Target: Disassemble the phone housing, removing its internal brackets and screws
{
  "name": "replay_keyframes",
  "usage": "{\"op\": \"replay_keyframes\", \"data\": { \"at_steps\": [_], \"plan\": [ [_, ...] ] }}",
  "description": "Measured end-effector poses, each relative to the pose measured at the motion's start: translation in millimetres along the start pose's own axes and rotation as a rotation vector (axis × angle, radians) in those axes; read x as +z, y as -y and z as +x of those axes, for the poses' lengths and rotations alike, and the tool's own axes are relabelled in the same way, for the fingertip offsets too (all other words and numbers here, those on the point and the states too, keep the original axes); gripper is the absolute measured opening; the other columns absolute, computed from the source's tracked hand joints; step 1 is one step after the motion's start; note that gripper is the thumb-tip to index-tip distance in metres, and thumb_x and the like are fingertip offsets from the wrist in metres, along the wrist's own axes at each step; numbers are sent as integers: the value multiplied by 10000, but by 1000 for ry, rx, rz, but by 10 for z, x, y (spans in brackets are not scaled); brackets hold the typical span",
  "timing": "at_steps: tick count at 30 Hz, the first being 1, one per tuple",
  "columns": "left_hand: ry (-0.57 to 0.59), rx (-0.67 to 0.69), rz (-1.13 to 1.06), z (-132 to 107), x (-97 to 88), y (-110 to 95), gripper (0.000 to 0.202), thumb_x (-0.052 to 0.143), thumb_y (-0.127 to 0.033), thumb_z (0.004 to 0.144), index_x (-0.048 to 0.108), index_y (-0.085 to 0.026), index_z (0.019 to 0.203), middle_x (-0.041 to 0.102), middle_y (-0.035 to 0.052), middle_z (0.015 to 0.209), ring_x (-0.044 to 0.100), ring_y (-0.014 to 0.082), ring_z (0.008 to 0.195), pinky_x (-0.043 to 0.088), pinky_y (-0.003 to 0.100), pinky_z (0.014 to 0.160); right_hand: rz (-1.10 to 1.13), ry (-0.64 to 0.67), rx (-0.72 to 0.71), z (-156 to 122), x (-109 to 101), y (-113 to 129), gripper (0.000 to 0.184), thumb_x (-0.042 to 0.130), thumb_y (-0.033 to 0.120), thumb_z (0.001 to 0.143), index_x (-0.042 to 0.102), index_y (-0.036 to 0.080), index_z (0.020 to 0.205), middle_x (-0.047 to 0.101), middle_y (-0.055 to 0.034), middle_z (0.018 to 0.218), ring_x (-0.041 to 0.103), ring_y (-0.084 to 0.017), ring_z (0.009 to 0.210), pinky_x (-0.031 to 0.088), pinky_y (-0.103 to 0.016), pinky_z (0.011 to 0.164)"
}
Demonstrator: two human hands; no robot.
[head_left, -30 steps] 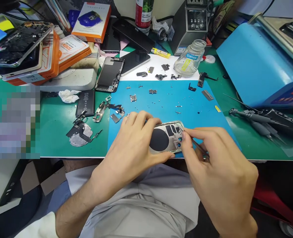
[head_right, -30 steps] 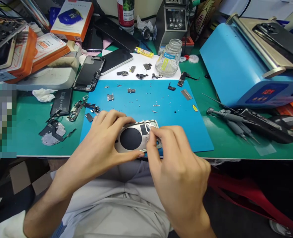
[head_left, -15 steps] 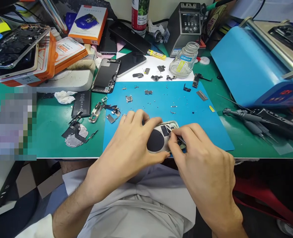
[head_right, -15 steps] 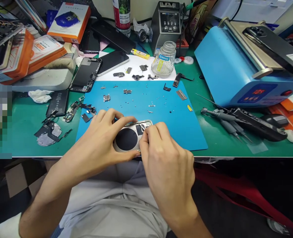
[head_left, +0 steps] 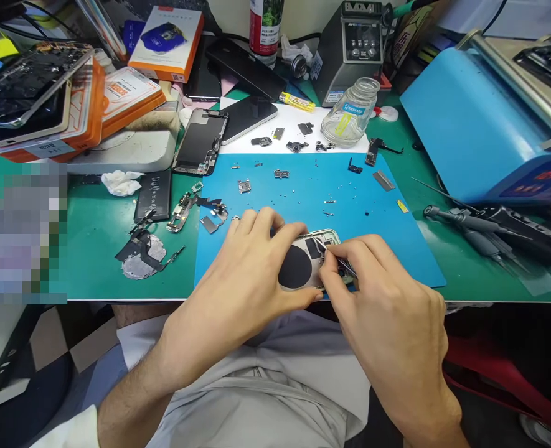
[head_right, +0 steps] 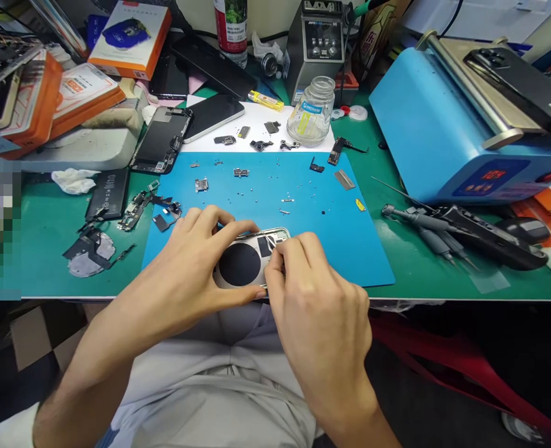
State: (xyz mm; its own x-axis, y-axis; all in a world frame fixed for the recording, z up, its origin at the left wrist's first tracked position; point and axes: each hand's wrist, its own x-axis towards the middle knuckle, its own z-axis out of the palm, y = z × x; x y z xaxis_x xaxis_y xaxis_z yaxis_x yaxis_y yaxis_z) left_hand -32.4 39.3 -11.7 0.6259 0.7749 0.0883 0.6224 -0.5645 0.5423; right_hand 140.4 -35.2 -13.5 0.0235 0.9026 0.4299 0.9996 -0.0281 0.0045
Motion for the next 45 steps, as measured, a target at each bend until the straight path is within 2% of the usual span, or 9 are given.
{"op": "replay_keyframes", "data": {
  "at_steps": [14, 24, 29, 32, 35, 38, 40, 43, 45],
  "plan": [
    [23, -30, -11, 31, -16, 6, 626, 925, -485, 880, 655, -250, 1394, 566, 64, 1251, 512, 298, 1137, 501, 500, 977, -18, 18, 3, 29, -17, -6, 190, 644, 282, 1071, 627, 216, 893, 681, 33, 885, 435, -128, 535, 280, -331, 489],
    [44, -18, -12, 14, -34, 10, 615, 905, -500, 901, 651, -242, 1398, 564, 75, 1265, 511, 301, 1133, 496, 505, 983, 33, -12, -3, 20, 21, -34, 156, 656, 266, 1065, 653, 208, 920, 725, 24, 933, 494, -107, 548, 309, -322, 503],
    [38, -16, -37, 34, -41, 15, 627, 903, -527, 896, 658, -242, 1398, 559, 75, 1256, 504, 298, 1138, 491, 482, 979, 359, 38, 78, 37, 49, -130, 150, 694, 211, 1030, 673, 217, 882, 683, 33, 853, 487, -89, 571, 373, -285, 565],
    [41, -25, -30, 37, -41, 11, 642, 918, -523, 881, 663, -233, 1394, 564, 73, 1250, 509, 299, 1145, 490, 481, 986, 617, -73, 267, 8, 57, -234, 104, 712, 264, 1038, 741, 239, 942, 716, 19, 878, 545, -103, 633, 432, -274, 614],
    [52, -8, -11, 26, -48, 4, 680, 931, -523, 868, 653, -233, 1417, 574, 73, 1291, 518, 304, 1170, 485, 485, 1008, 765, -175, 398, 13, 57, -376, 118, 705, 350, 1054, 782, 271, 1097, 739, -11, 1039, 616, -124, 756, 469, -275, 653],
    [78, 64, -13, 4, -58, -11, 756, 935, -562, 844, 630, -234, 1453, 583, 74, 1368, 525, 309, 1220, 480, 470, 1030, 802, 33, 272, 102, 43, -497, 199, 783, 375, 1000, 789, 293, 1182, 643, 16, 950, 556, -123, 729, 454, -272, 640],
    [75, 90, -9, -6, -51, -35, 703, 882, -570, 897, 624, -219, 1449, 602, 74, 1381, 540, 306, 1223, 476, 463, 1029, 781, 182, 153, 177, 34, -535, 188, 820, 347, 972, 804, 290, 1151, 580, 32, 868, 537, -127, 708, 441, -274, 630],
    [20, 82, 39, 11, 8, -91, 339, 643, -436, 1113, 655, -201, 1357, 659, 68, 1311, 586, 294, 1171, 464, 474, 994, 719, 213, 64, 245, 53, -531, 52, 762, 267, 1012, 799, 253, 1046, 611, 20, 852, 584, -138, 725, 449, -283, 656],
    [-24, 54, 83, 47, 76, -130, 219, 501, -297, 1176, 682, -200, 1253, 695, 61, 1232, 613, 287, 1101, 453, 477, 953, 678, 192, 29, 256, 89, -511, 60, 717, 229, 1038, 776, 237, 1030, 659, 7, 897, 631, -143, 772, 466, -284, 690]
  ]
}}
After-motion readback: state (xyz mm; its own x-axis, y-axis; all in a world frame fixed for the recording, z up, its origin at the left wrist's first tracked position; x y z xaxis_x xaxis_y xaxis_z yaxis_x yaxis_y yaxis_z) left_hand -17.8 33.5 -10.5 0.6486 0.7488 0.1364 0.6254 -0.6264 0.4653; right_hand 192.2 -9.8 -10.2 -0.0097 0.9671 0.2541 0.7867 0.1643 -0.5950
